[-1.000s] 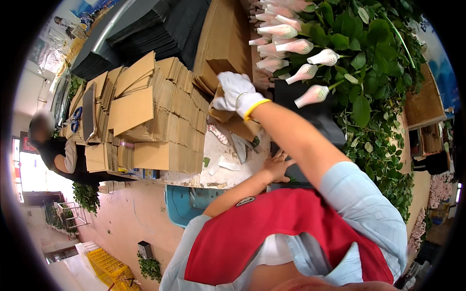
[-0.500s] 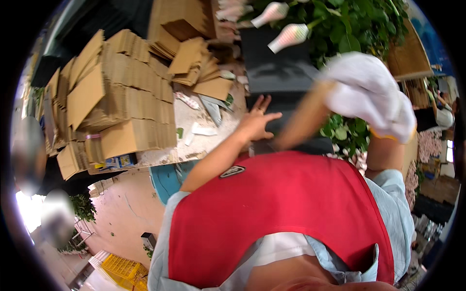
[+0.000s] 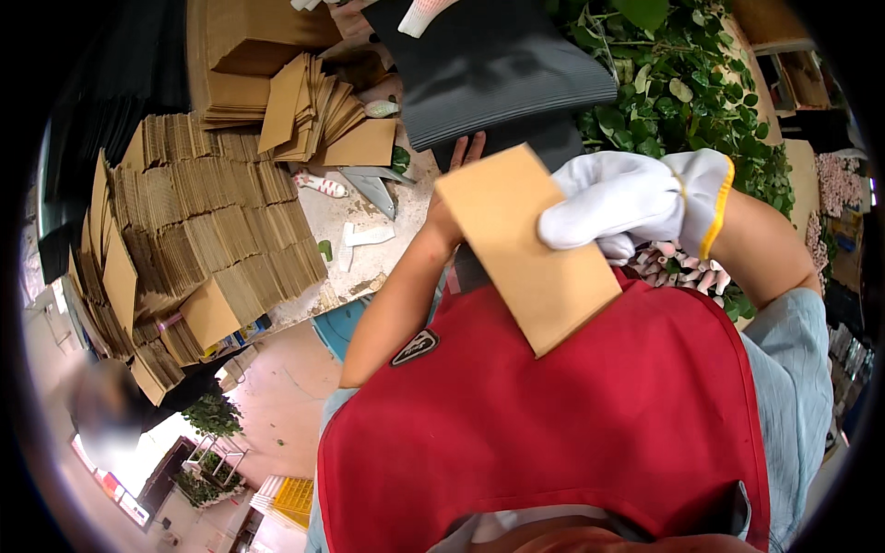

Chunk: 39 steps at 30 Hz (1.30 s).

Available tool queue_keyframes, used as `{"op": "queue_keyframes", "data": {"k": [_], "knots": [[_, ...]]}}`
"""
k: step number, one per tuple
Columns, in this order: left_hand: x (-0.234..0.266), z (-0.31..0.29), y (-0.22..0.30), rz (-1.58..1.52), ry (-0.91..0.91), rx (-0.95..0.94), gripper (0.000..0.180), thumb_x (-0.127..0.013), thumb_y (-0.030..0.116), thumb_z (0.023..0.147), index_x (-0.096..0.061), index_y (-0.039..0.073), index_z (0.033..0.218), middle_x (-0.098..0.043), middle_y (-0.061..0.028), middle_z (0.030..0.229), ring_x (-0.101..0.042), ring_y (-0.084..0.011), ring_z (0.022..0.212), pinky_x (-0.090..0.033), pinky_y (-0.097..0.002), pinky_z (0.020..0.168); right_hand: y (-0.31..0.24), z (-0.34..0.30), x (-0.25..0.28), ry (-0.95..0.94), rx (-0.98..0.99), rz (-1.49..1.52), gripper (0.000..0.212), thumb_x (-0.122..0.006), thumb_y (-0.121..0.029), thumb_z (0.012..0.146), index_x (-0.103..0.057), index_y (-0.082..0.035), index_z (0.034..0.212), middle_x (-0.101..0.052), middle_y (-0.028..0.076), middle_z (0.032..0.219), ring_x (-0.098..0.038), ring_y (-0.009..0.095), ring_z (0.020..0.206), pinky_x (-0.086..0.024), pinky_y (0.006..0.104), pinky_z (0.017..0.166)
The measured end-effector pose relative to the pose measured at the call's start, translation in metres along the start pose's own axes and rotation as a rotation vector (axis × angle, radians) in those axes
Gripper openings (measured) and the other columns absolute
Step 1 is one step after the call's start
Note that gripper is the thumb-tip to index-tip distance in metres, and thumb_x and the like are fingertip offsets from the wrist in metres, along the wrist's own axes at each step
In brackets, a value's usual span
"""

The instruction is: The person places roses into a gray cardboard holder, adds more stems one by one, and folds the cardboard sides over the stems.

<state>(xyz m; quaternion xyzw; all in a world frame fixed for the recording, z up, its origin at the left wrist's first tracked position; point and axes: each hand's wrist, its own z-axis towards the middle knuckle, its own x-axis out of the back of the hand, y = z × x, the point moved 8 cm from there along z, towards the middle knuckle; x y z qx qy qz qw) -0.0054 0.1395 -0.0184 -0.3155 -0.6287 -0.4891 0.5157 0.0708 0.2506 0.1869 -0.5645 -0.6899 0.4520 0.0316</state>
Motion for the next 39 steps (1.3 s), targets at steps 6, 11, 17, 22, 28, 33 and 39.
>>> {"op": "queue_keyframes", "data": {"k": [6, 11, 17, 22, 28, 33, 39], "knots": [[0.015, -0.011, -0.002, -0.289, -0.202, 0.258, 0.086, -0.088, 0.030, 0.074, -0.058, 0.020, 0.154, -0.021, -0.0119, 0.177, -0.018, -0.0367, 0.163, -0.037, -0.0570, 0.121, 0.058, 0.050, 0.099, 0.456, -0.476, -0.135, 0.043, -0.072, -0.056, 0.093, -0.063, -0.016, 0.076, -0.040, -0.005, 0.055, -0.036, 0.012, 0.050, -0.026, 0.0308, 0.049], [0.036, -0.011, -0.003, -0.322, -0.051, 0.204, 0.067, -0.080, 0.033, 0.085, -0.063, 0.017, 0.148, -0.032, -0.0166, 0.172, -0.025, -0.0434, 0.159, -0.037, -0.0568, 0.120, 0.076, 0.080, 0.111, 0.305, -0.303, -0.303, 0.054, -0.078, -0.060, 0.086, -0.070, -0.006, 0.079, -0.057, 0.004, 0.058, -0.053, 0.015, 0.050, -0.038, 0.0304, 0.049], [0.018, -0.010, -0.008, -0.374, -0.052, 0.175, 0.087, -0.089, 0.044, 0.071, -0.062, 0.016, 0.148, -0.043, -0.0184, 0.165, -0.031, -0.0429, 0.156, -0.030, -0.0601, 0.123, 0.051, 0.086, 0.096, 0.247, -0.123, -0.401, 0.053, -0.079, -0.057, 0.087, -0.070, -0.006, 0.077, -0.060, 0.004, 0.061, -0.052, 0.014, 0.051, -0.039, 0.0329, 0.050], [0.028, -0.018, -0.010, -0.421, 0.072, 0.131, 0.075, -0.083, 0.043, 0.079, -0.064, 0.013, 0.145, -0.048, -0.0194, 0.161, -0.035, -0.0437, 0.154, -0.030, -0.0570, 0.124, 0.061, 0.096, 0.108, 0.510, -0.218, -0.427, 0.051, -0.081, -0.054, 0.082, -0.071, -0.004, 0.083, -0.060, 0.004, 0.063, -0.053, 0.015, 0.052, -0.043, 0.0333, 0.051], [0.052, -0.064, -0.031, -0.431, 0.385, 0.211, 0.037, -0.076, 0.013, 0.091, -0.074, 0.004, 0.127, -0.069, -0.0197, 0.137, -0.051, -0.0419, 0.145, -0.041, -0.0497, 0.120, 0.073, 0.102, 0.113, 0.625, -0.270, -0.500, 0.045, -0.075, -0.045, 0.083, -0.069, 0.000, 0.075, -0.062, 0.009, 0.060, -0.061, 0.021, 0.054, -0.044, 0.0365, 0.052], [0.086, -0.085, -0.035, -0.624, 0.553, 0.310, 0.018, -0.076, 0.003, 0.089, -0.077, -0.002, 0.107, -0.077, -0.0168, 0.114, -0.070, -0.0390, 0.118, -0.052, -0.0481, 0.109, 0.070, 0.100, 0.113, 0.653, -0.224, -0.562, 0.054, -0.075, -0.051, 0.078, -0.066, 0.001, 0.068, -0.065, 0.012, 0.060, -0.062, 0.024, 0.054, -0.047, 0.0378, 0.053], [0.070, -0.025, 0.011, -0.589, 0.118, 0.068, 0.064, -0.087, 0.004, 0.077, -0.064, -0.001, 0.137, -0.060, -0.0214, 0.147, -0.055, -0.0387, 0.138, -0.048, -0.0418, 0.113, 0.056, 0.100, 0.107, 0.625, -0.370, -0.796, 0.064, -0.071, -0.062, 0.087, -0.073, 0.002, 0.088, -0.072, 0.018, 0.076, -0.072, 0.031, 0.071, -0.055, 0.0410, 0.066]]}}
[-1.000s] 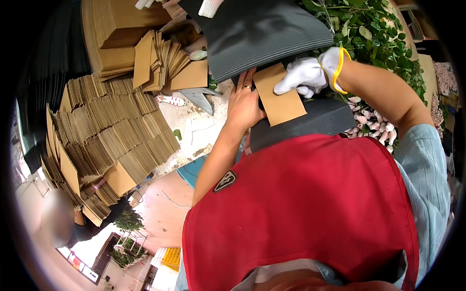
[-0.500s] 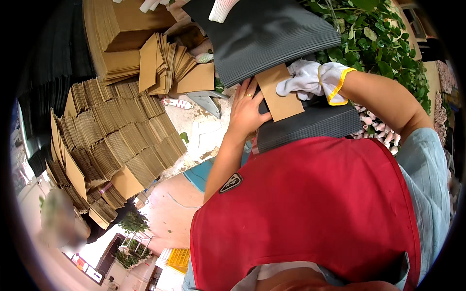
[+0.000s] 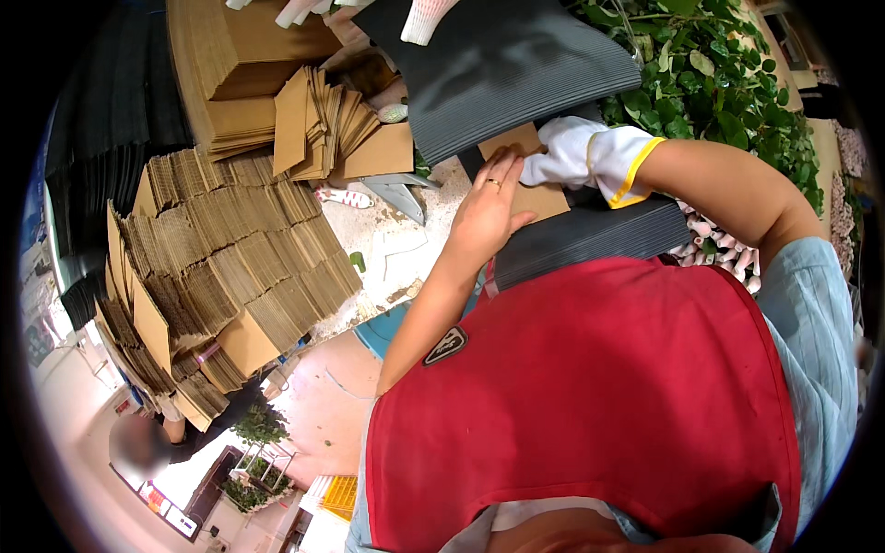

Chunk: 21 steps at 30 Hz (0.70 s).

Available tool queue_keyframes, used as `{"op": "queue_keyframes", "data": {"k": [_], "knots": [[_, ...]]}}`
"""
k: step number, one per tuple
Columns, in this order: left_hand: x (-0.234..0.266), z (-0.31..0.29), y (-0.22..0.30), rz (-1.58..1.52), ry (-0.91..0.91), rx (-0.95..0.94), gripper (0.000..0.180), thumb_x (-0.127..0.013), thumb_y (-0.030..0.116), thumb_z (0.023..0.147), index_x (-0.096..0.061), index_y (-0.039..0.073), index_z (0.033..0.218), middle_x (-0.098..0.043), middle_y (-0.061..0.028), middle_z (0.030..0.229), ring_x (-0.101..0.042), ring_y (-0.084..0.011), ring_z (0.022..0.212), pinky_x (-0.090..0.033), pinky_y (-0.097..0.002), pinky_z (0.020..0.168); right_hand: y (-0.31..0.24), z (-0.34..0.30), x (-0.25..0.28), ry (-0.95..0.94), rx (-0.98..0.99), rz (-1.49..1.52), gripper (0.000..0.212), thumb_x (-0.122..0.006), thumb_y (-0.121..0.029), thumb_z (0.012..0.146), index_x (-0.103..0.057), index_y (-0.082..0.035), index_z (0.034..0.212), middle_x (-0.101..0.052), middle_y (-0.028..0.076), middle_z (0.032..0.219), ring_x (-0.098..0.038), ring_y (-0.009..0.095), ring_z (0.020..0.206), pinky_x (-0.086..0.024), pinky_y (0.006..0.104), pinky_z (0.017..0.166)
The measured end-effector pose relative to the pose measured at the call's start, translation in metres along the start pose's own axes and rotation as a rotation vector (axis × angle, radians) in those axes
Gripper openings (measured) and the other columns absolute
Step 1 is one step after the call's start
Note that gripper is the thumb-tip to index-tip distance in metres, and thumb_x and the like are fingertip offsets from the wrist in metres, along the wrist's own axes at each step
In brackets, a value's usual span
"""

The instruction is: The person places roses into a gray cardboard holder, adds more stems one by one, and folds the cardboard sides over the stems.

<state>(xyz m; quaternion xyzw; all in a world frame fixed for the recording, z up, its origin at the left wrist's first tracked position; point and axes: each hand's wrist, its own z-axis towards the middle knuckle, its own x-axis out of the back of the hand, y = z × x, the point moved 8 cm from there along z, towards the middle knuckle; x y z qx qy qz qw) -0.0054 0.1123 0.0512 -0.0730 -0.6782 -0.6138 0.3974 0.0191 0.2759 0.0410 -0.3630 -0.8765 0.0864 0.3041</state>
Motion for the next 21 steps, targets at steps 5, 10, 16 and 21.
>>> {"op": "queue_keyframes", "data": {"k": [5, 10, 16, 21], "knots": [[-0.015, 0.012, -0.004, 0.193, -0.179, -0.018, 0.084, -0.089, 0.011, 0.076, -0.051, -0.003, 0.149, -0.054, -0.0193, 0.153, -0.046, -0.0383, 0.147, -0.043, -0.0419, 0.120, -0.075, -0.060, 0.005, 0.154, 0.415, -0.771, 0.024, -0.072, -0.029, 0.087, -0.081, -0.012, 0.102, -0.079, 0.010, 0.100, -0.076, 0.029, 0.101, -0.059, 0.0427, 0.083], [-0.041, 0.008, -0.014, 0.352, -0.520, 0.126, 0.068, -0.084, 0.013, 0.076, -0.065, 0.003, 0.141, -0.048, -0.0262, 0.156, -0.043, -0.0410, 0.149, -0.042, -0.0440, 0.121, -0.132, -0.125, 0.077, 0.711, 0.938, -0.392, 0.020, -0.074, -0.026, 0.084, -0.069, -0.007, 0.081, -0.071, 0.013, 0.078, -0.074, 0.036, 0.082, -0.058, 0.0459, 0.070], [-0.027, 0.016, 0.012, 0.385, -0.286, -0.055, 0.080, -0.087, 0.008, 0.075, -0.057, 0.002, 0.149, -0.041, -0.0307, 0.158, -0.039, -0.0473, 0.147, -0.043, -0.0468, 0.121, -0.077, -0.038, 0.093, 0.238, 0.337, -0.659, 0.040, -0.066, -0.019, 0.083, -0.073, -0.008, 0.120, -0.077, 0.018, 0.098, -0.074, 0.039, 0.091, -0.059, 0.0475, 0.082], [-0.031, 0.013, 0.008, 0.405, -0.276, -0.053, 0.080, -0.087, 0.009, 0.076, -0.056, 0.002, 0.149, -0.039, -0.0315, 0.159, -0.038, -0.0468, 0.149, -0.040, -0.0468, 0.122, -0.077, -0.040, 0.090, 0.261, 0.517, -0.437, 0.044, -0.065, -0.019, 0.083, -0.073, -0.009, 0.125, -0.076, 0.017, 0.104, -0.073, 0.038, 0.099, -0.058, 0.0466, 0.087]]}}
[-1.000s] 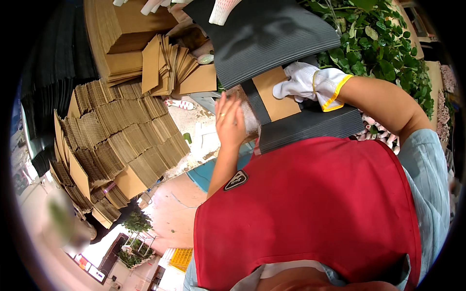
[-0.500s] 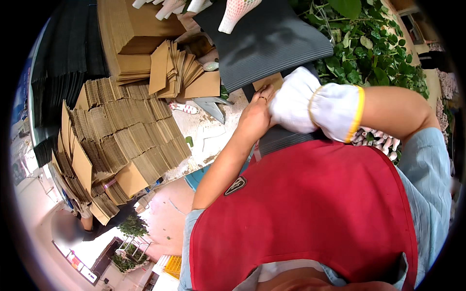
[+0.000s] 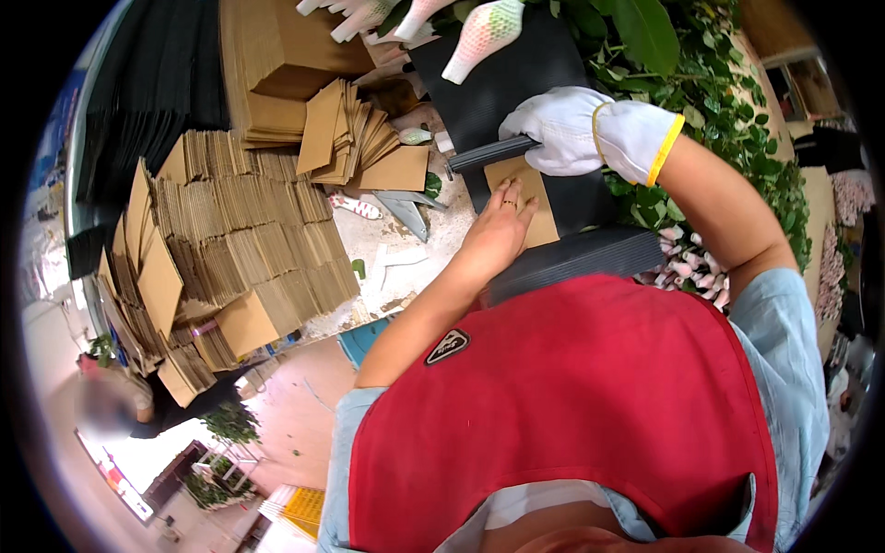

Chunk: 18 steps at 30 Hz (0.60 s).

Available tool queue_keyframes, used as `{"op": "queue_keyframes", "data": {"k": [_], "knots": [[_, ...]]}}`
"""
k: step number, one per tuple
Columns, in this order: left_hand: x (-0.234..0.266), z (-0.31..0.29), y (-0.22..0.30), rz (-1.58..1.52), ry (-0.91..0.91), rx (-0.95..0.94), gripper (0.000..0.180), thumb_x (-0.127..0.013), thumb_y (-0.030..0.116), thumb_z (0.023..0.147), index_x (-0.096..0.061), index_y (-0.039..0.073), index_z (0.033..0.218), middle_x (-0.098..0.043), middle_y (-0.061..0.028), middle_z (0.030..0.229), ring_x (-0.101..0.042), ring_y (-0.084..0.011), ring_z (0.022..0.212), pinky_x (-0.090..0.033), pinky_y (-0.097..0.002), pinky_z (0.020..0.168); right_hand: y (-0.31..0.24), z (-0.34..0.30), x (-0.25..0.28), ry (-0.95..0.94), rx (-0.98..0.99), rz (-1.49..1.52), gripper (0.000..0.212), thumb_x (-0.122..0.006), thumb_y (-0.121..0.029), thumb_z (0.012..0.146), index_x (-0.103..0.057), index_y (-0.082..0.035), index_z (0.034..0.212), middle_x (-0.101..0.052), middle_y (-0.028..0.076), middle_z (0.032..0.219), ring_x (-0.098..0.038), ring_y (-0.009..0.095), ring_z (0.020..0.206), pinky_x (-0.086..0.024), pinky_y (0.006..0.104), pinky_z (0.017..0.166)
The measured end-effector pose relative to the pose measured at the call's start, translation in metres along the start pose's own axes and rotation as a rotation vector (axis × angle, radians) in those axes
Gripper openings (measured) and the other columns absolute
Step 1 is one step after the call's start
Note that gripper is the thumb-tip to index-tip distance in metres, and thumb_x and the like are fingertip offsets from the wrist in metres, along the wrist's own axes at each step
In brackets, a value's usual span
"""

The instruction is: The person places roses into a gray cardboard holder, adds more stems one by one, and folds the cardboard sides over the stems.

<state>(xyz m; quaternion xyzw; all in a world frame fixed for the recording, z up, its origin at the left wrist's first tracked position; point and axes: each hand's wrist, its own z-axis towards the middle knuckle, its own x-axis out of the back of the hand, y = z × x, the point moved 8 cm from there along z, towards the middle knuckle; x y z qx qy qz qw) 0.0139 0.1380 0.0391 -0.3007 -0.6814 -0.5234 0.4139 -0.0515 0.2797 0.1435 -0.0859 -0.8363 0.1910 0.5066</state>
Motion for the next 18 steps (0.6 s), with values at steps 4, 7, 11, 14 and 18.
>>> {"op": "queue_keyframes", "data": {"k": [4, 7, 11, 14, 18], "knots": [[-0.007, -0.001, -0.002, -0.055, 0.032, 0.049, 0.065, -0.076, 0.010, 0.087, -0.056, 0.001, 0.148, -0.038, -0.0303, 0.161, -0.036, -0.0458, 0.151, -0.037, -0.0463, 0.125, -0.015, -0.001, 0.006, 0.061, 0.132, -0.068, 0.038, -0.064, -0.018, 0.084, -0.073, -0.009, 0.119, -0.075, 0.016, 0.113, -0.072, 0.038, 0.105, -0.059, 0.0480, 0.091], [-0.015, 0.000, -0.006, -0.164, 0.029, 0.128, 0.050, -0.059, 0.011, 0.098, -0.057, -0.001, 0.147, -0.038, -0.0282, 0.162, -0.033, -0.0446, 0.153, -0.034, -0.0472, 0.126, -0.021, -0.002, 0.009, 0.103, 0.173, -0.078, 0.031, -0.065, -0.015, 0.086, -0.071, -0.010, 0.116, -0.075, 0.015, 0.106, -0.072, 0.038, 0.100, -0.059, 0.0489, 0.089], [-0.024, 0.000, -0.005, -0.200, 0.008, 0.140, 0.048, -0.048, 0.014, 0.101, -0.058, -0.002, 0.144, -0.039, -0.0265, 0.162, -0.032, -0.0430, 0.155, -0.035, -0.0517, 0.125, -0.026, -0.001, 0.010, 0.151, 0.213, -0.106, 0.033, -0.067, -0.017, 0.089, -0.067, -0.012, 0.121, -0.075, 0.014, 0.102, -0.072, 0.038, 0.098, -0.057, 0.0500, 0.087], [-0.025, -0.001, -0.001, -0.153, 0.057, 0.119, 0.048, -0.051, 0.016, 0.099, -0.059, -0.002, 0.144, -0.042, -0.0259, 0.161, -0.034, -0.0427, 0.154, -0.038, -0.0535, 0.123, -0.028, 0.001, 0.011, 0.145, 0.202, -0.100, 0.035, -0.070, -0.012, 0.086, -0.067, -0.013, 0.121, -0.075, 0.011, 0.107, -0.071, 0.037, 0.096, -0.057, 0.0483, 0.087], [-0.022, -0.001, 0.000, -0.181, 0.244, 0.186, 0.046, -0.059, 0.021, 0.093, -0.067, 0.000, 0.133, -0.057, -0.0150, 0.141, -0.051, -0.0323, 0.139, -0.049, -0.0492, 0.114, -0.030, 0.004, 0.010, 0.084, 0.164, -0.057, 0.047, -0.074, -0.010, 0.081, -0.068, -0.014, 0.127, -0.074, 0.011, 0.120, -0.073, 0.036, 0.100, -0.059, 0.0435, 0.086]]}}
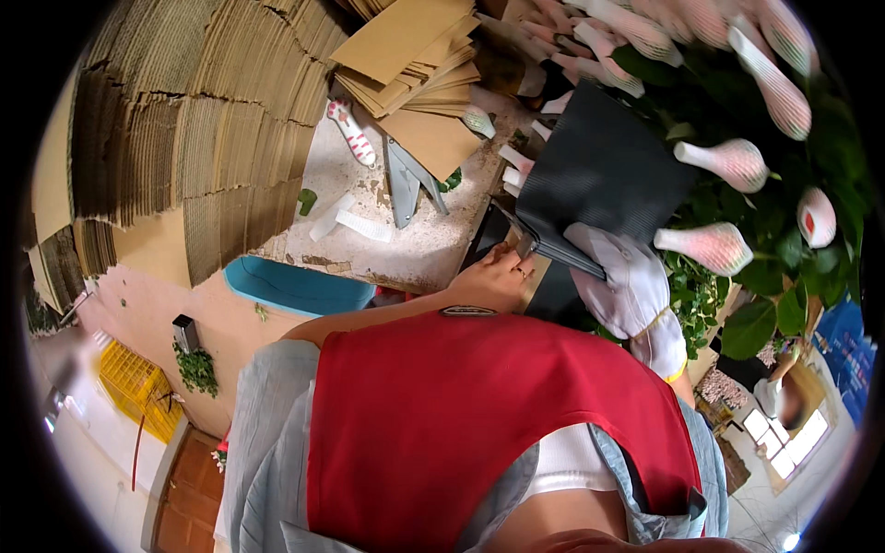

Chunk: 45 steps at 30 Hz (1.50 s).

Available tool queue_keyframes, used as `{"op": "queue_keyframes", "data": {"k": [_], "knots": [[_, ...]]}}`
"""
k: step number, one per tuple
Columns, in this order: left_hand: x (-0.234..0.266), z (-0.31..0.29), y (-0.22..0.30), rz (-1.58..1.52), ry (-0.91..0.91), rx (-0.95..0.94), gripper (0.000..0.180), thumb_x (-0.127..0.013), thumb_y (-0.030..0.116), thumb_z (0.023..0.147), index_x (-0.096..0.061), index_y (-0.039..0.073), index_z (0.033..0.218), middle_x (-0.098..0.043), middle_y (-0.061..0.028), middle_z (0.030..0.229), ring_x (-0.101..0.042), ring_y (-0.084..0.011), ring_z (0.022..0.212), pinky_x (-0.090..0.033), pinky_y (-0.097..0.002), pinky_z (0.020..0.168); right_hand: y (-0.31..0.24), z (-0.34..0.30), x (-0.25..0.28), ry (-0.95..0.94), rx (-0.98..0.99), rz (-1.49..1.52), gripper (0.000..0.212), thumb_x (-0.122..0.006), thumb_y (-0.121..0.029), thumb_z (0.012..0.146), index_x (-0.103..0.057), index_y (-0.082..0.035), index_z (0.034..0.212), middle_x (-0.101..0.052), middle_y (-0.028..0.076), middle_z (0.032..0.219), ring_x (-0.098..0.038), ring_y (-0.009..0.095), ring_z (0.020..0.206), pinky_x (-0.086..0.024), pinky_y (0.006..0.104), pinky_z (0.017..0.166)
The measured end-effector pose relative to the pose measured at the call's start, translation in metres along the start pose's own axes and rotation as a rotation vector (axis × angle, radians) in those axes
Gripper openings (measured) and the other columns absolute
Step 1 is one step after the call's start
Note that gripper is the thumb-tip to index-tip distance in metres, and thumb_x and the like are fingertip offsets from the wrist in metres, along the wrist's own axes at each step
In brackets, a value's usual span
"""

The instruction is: The person places roses into a gray cardboard holder, adds more stems one by one, and folds the cardboard sides over the stems.

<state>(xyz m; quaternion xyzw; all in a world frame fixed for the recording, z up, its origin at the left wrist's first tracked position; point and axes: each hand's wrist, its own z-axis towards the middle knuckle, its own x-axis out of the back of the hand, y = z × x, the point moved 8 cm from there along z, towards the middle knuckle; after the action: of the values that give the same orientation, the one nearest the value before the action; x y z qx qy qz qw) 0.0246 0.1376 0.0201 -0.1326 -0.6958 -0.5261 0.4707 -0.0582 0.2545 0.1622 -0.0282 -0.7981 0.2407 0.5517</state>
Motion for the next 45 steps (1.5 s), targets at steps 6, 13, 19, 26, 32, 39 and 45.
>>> {"op": "queue_keyframes", "data": {"k": [6, 13, 19, 26, 32, 39, 45], "knots": [[-0.001, 0.001, -0.001, 0.067, 0.069, -0.026, 0.044, -0.060, 0.022, 0.091, -0.070, 0.002, 0.129, -0.059, -0.0098, 0.139, -0.056, -0.0275, 0.130, -0.054, -0.0420, 0.108, 0.005, -0.002, -0.001, -0.021, -0.043, 0.051, 0.048, -0.075, -0.011, 0.082, -0.067, -0.014, 0.129, -0.074, 0.010, 0.120, -0.072, 0.036, 0.099, -0.059, 0.0442, 0.085], [0.015, 0.004, -0.011, -0.123, -0.173, 0.128, 0.040, -0.055, 0.020, 0.098, -0.065, 0.002, 0.132, -0.051, -0.0205, 0.151, -0.049, -0.0373, 0.142, -0.048, -0.0472, 0.114, -0.011, -0.005, 0.013, 0.130, 0.022, -0.097, 0.047, -0.078, -0.020, 0.084, -0.066, -0.013, 0.129, -0.074, 0.010, 0.115, -0.072, 0.036, 0.097, -0.058, 0.0472, 0.087], [0.029, 0.002, -0.007, -0.020, -0.205, -0.166, 0.034, -0.076, 0.018, 0.087, -0.075, 0.006, 0.119, -0.068, -0.0174, 0.134, -0.061, -0.0352, 0.129, -0.052, -0.0429, 0.108, -0.063, -0.075, 0.058, 0.742, 0.531, -0.238, 0.039, -0.075, -0.027, 0.084, -0.067, -0.009, 0.118, -0.070, 0.013, 0.102, -0.071, 0.034, 0.090, -0.059, 0.0430, 0.081], [0.050, 0.031, -0.014, -0.197, -0.280, -0.030, 0.021, -0.072, 0.020, 0.092, -0.081, 0.008, 0.107, -0.077, -0.0172, 0.110, -0.072, -0.0367, 0.107, -0.059, -0.0440, 0.091, -0.031, -0.126, -0.069, -0.163, 0.038, 0.223, 0.035, -0.074, -0.029, 0.077, -0.074, -0.019, 0.110, -0.077, 0.008, 0.095, -0.075, 0.035, 0.086, -0.059, 0.0477, 0.068], [0.037, 0.023, 0.018, 0.038, -0.373, -0.087, 0.023, -0.071, 0.019, 0.093, -0.077, 0.003, 0.109, -0.073, -0.0234, 0.118, -0.070, -0.0450, 0.106, -0.058, -0.0483, 0.094, -0.042, -0.151, -0.049, 0.259, 0.060, 0.296, 0.015, -0.070, -0.028, 0.094, -0.070, -0.014, 0.091, -0.070, 0.012, 0.082, -0.073, 0.034, 0.082, -0.057, 0.0429, 0.069], [0.038, 0.015, 0.010, -0.036, -0.357, -0.002, 0.027, -0.069, 0.016, 0.096, -0.077, 0.000, 0.116, -0.066, -0.0273, 0.135, -0.063, -0.0436, 0.129, -0.053, -0.0445, 0.108, 0.157, -0.131, 0.080, 0.573, -0.674, -0.187, 0.010, -0.065, -0.016, 0.086, -0.073, -0.009, 0.084, -0.077, 0.013, 0.085, -0.077, 0.036, 0.084, -0.058, 0.0429, 0.063], [0.034, 0.010, -0.013, -0.121, -0.344, 0.104, 0.027, -0.070, 0.016, 0.098, -0.078, 0.004, 0.121, -0.067, -0.0207, 0.140, -0.060, -0.0373, 0.136, -0.049, -0.0410, 0.114, 0.227, -0.105, 0.045, 0.184, -0.698, -0.274, 0.028, -0.070, -0.010, 0.081, -0.082, -0.017, 0.106, -0.079, 0.010, 0.105, -0.077, 0.033, 0.100, -0.063, 0.0456, 0.081]]}}
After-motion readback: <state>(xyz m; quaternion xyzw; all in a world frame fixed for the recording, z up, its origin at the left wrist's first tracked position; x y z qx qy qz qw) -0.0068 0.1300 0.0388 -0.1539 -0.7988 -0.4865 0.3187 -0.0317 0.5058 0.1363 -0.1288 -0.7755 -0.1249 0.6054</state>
